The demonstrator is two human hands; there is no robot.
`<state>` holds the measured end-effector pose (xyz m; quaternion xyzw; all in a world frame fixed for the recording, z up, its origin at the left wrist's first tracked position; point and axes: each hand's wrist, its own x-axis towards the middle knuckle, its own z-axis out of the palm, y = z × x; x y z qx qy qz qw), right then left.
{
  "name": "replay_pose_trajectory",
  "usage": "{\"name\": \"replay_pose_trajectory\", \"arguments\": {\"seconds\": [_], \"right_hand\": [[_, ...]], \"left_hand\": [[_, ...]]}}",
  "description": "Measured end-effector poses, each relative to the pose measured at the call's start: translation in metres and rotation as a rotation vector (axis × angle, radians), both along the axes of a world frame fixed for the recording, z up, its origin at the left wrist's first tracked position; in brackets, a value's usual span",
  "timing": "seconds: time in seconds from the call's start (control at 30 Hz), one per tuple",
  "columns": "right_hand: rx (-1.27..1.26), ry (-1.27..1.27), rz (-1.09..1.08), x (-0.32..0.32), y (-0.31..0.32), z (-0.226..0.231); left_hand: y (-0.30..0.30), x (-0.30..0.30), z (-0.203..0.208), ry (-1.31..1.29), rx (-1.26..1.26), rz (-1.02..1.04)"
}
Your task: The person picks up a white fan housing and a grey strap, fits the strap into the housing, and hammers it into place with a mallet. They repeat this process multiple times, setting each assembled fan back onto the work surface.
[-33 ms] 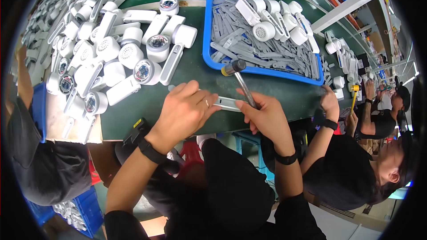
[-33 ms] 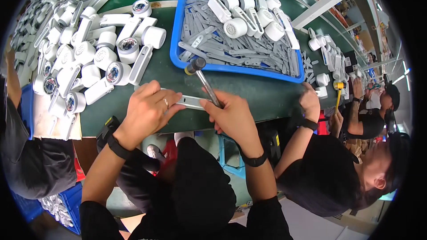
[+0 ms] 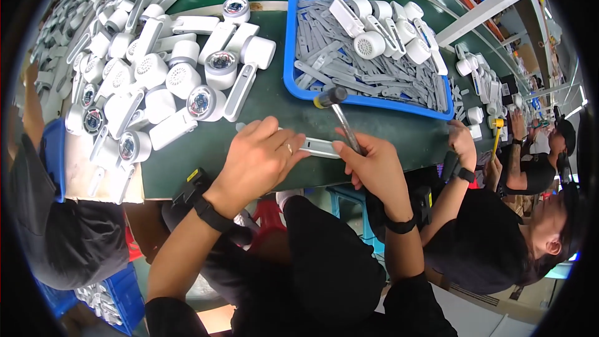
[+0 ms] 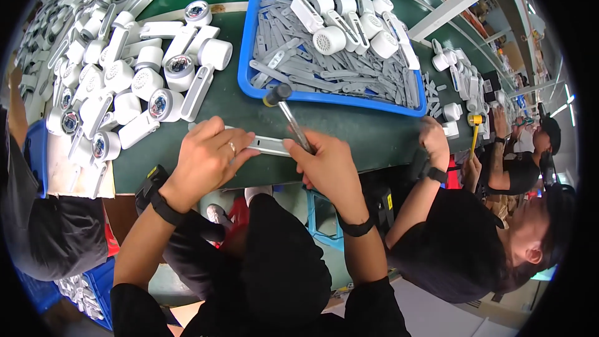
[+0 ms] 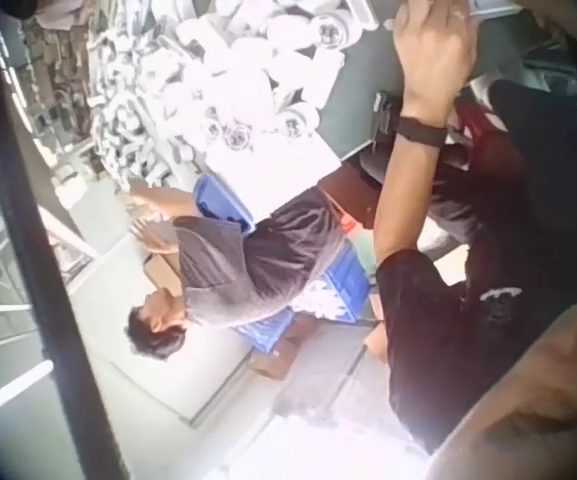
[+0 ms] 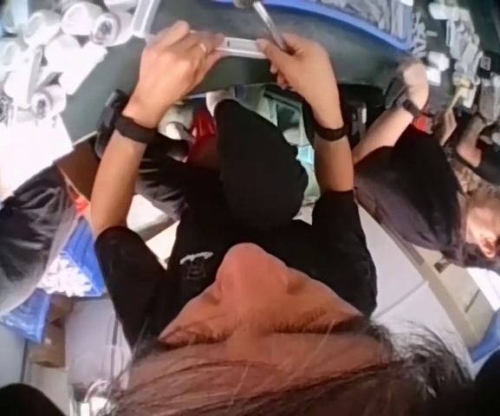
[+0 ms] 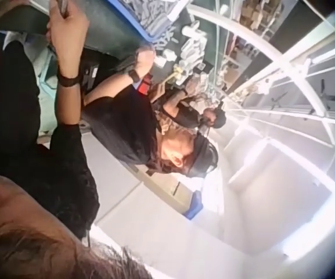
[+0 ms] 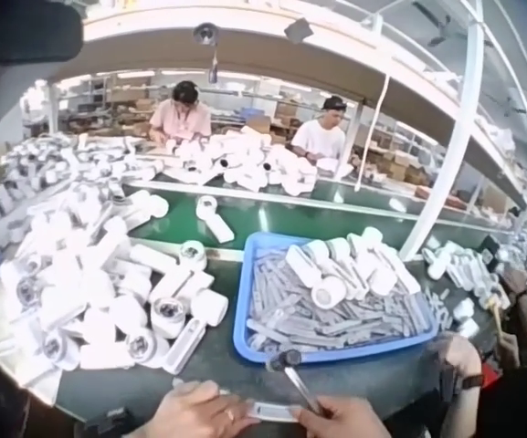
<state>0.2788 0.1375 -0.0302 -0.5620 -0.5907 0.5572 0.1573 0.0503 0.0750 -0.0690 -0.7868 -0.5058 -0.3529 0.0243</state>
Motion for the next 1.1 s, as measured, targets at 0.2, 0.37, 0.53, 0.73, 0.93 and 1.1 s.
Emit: {"name": "replay_pose_trajectory", "arguments": {"seconds": [0.2,0.37,0.53,0.73,0.93,1.1], "right_hand": [[-0.267,0.254,-0.067,0.017,0.006,-0.023],[-0.432,0.35,-0.013,0.017,0.015,-0.021],[-0.387,0.352,-0.021,0.018,0.011,-0.028],[-0.333,0.366,-0.067,0.015,0.006,-0.025],[-0.059,0.604,-0.18,0.051,-0.037,-0.02],[-0.025,0.315,0.041,0.081,-0.069,0.003]], "left_hand": [[0.002,0.002,0.001,0.087,0.02,-0.01],[0.004,-0.001,0.002,0.155,0.071,-0.029],[0.004,0.003,0.01,0.194,0.065,-0.029],[0.017,0.013,0.009,0.168,0.062,-0.163],[0.017,0.014,0.01,0.187,0.035,-0.161],[0.02,0.016,0.008,0.165,0.062,-0.175]]}}
